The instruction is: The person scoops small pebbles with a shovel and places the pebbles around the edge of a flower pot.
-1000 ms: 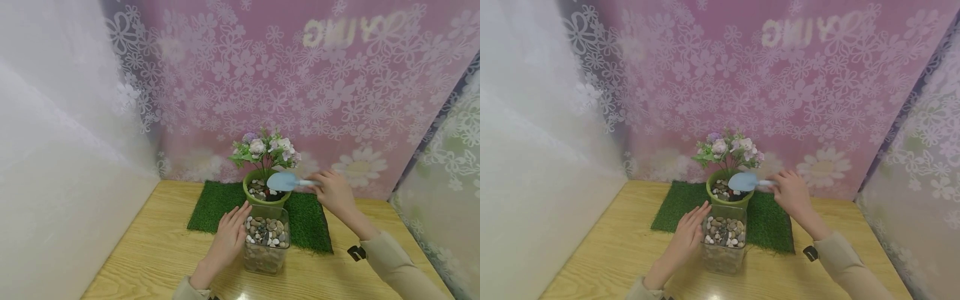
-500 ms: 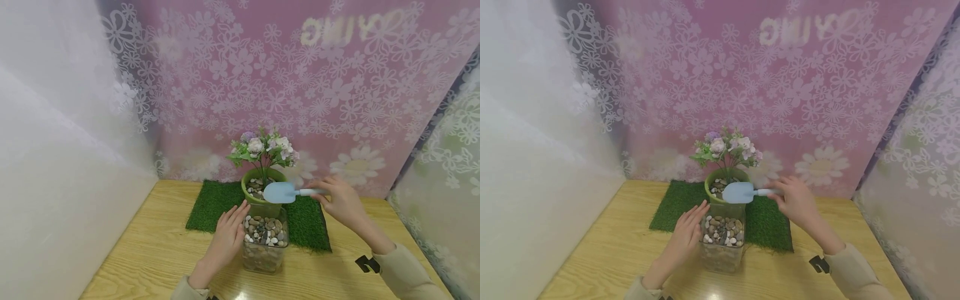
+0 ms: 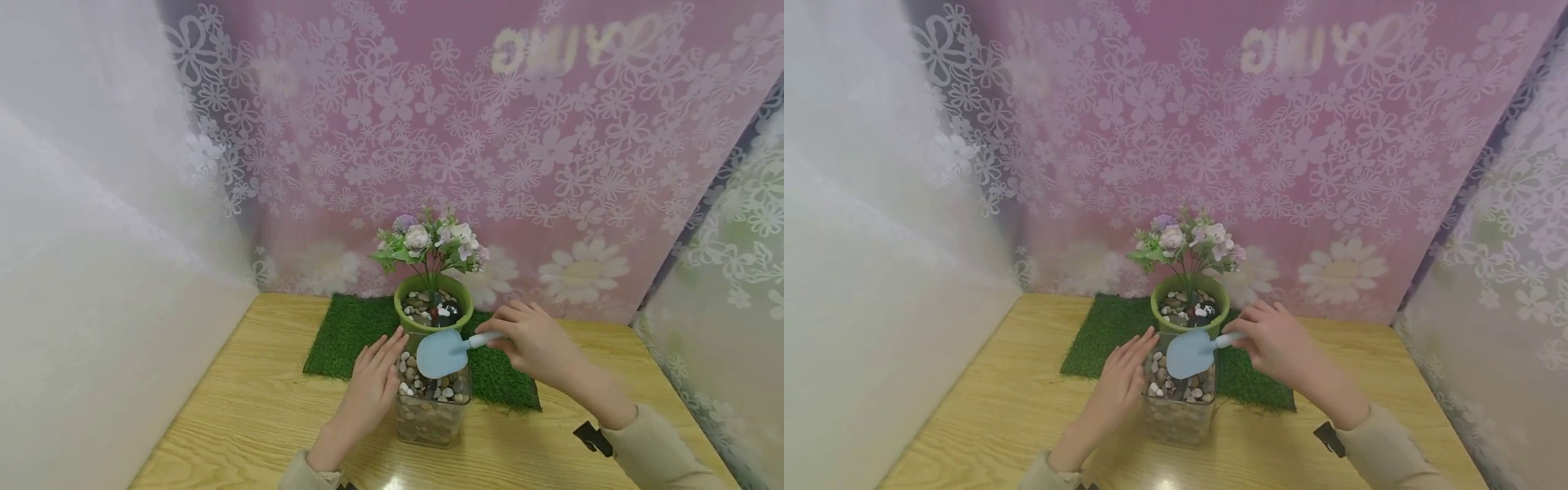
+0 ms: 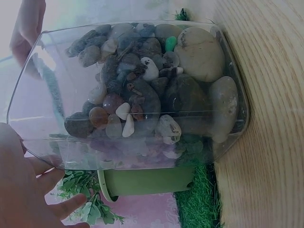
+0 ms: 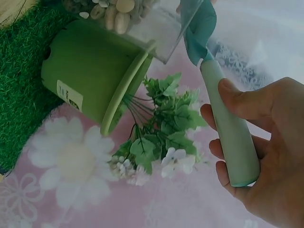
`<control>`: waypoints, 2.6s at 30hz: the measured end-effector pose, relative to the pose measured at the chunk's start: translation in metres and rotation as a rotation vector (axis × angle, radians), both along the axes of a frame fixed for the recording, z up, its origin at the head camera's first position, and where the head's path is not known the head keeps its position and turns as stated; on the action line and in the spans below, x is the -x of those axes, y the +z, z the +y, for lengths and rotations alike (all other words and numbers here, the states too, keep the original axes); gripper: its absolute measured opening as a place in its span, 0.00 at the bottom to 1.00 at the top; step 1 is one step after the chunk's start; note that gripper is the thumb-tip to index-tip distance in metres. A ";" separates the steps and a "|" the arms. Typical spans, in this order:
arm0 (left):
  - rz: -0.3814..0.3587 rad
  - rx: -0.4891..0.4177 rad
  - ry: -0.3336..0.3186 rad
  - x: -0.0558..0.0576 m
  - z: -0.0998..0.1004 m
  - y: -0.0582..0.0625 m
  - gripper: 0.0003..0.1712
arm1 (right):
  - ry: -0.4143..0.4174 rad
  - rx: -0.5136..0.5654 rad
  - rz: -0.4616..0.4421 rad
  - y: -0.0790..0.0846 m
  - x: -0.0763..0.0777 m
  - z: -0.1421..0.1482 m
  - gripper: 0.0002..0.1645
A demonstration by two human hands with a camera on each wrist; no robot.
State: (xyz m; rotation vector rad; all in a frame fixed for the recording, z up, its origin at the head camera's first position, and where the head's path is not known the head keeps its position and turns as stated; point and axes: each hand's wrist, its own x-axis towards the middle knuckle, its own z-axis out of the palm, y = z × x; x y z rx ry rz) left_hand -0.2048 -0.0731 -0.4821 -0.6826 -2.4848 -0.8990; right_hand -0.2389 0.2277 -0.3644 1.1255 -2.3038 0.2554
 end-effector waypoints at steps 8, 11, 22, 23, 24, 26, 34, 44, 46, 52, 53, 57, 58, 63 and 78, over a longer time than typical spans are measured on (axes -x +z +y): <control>-0.011 0.003 -0.007 0.000 0.000 0.001 0.30 | 0.019 -0.093 0.051 -0.006 -0.001 -0.016 0.15; -0.014 0.002 -0.005 0.000 0.000 0.001 0.31 | 0.025 -0.115 0.065 -0.008 -0.001 -0.019 0.15; -0.019 -0.005 -0.006 -0.001 0.000 0.001 0.30 | 0.109 -0.162 0.115 -0.010 -0.002 -0.029 0.12; -0.016 -0.006 -0.006 -0.001 0.000 0.001 0.30 | 0.104 -0.169 0.130 -0.010 -0.002 -0.030 0.13; -0.012 -0.005 -0.005 -0.001 0.000 0.001 0.30 | 0.098 -0.175 0.146 -0.010 -0.003 -0.031 0.13; -0.006 -0.005 -0.003 -0.001 0.000 0.000 0.30 | 0.085 -0.199 0.179 -0.010 -0.003 -0.035 0.14; -0.039 -0.011 0.000 -0.001 0.000 0.002 0.28 | 0.061 -0.172 0.156 -0.017 0.001 -0.048 0.14; -0.036 -0.022 -0.013 -0.002 -0.001 0.002 0.29 | 0.045 -0.112 -0.151 -0.024 0.000 -0.033 0.10; -0.027 -0.020 -0.008 -0.002 -0.001 0.002 0.29 | 0.052 -0.106 -0.193 -0.024 0.000 -0.032 0.10; -0.027 -0.020 -0.012 -0.001 0.001 0.001 0.30 | 0.042 -0.053 -0.316 -0.025 0.001 -0.023 0.10; -0.033 -0.023 -0.013 -0.001 0.001 0.001 0.30 | 0.031 -0.039 -0.345 -0.026 0.002 -0.021 0.09; -0.039 -0.024 -0.008 -0.002 0.002 0.000 0.29 | -0.001 0.019 -0.431 -0.029 0.002 -0.012 0.09; -0.034 -0.024 -0.006 -0.002 0.002 0.000 0.29 | -0.005 0.032 -0.434 -0.030 0.002 -0.011 0.09; -0.019 -0.014 -0.002 -0.001 0.002 -0.001 0.29 | -0.038 0.098 -0.412 -0.032 0.001 -0.002 0.08; -0.012 -0.015 0.012 -0.002 0.001 0.000 0.28 | -0.141 0.198 -0.379 -0.046 -0.004 0.017 0.10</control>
